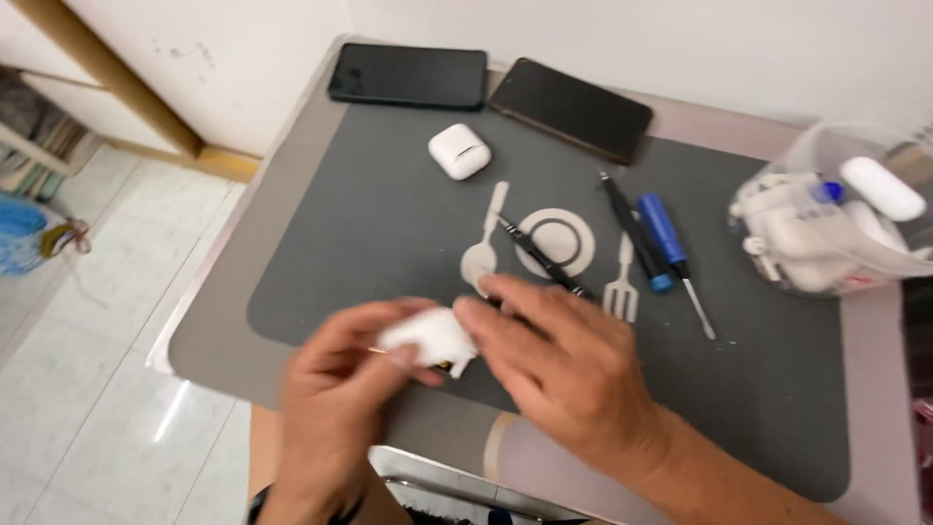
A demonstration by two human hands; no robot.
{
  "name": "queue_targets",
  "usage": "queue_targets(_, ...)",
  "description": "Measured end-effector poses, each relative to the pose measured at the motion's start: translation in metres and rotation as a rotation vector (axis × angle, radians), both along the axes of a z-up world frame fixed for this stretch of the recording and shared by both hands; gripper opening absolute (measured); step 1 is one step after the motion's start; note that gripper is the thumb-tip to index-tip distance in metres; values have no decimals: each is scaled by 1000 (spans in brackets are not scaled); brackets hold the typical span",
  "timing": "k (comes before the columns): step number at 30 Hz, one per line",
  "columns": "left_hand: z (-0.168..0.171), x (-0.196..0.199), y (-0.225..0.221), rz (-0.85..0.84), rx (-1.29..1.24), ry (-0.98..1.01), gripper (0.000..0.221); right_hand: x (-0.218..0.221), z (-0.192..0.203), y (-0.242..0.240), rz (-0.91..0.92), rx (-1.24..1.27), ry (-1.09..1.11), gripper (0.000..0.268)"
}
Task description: Disassembling an earbud charging case to inspect or repair internal components using specialized tools.
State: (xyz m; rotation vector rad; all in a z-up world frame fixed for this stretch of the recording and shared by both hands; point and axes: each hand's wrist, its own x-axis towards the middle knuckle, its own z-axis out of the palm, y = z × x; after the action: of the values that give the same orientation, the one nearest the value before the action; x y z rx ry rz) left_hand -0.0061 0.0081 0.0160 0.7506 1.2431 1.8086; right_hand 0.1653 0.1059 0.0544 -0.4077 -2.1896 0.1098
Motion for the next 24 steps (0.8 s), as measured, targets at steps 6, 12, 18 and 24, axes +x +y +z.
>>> queue_targets(6,16,-38,3,251,-52,28,39,41,9,52,-333,-167,-82,28)
queue_targets(12,10,-37,9,346,-300,210,35,32,-19,55,-600,-524,-518,43)
queue_targets(18,-18,-51,20,353,-332,517,43,47,-15,64,-582,-383,-395,34)
queue_targets(24,11,-64,24,68,-268,-254,38,88,81,79,-994,-971,-453,28)
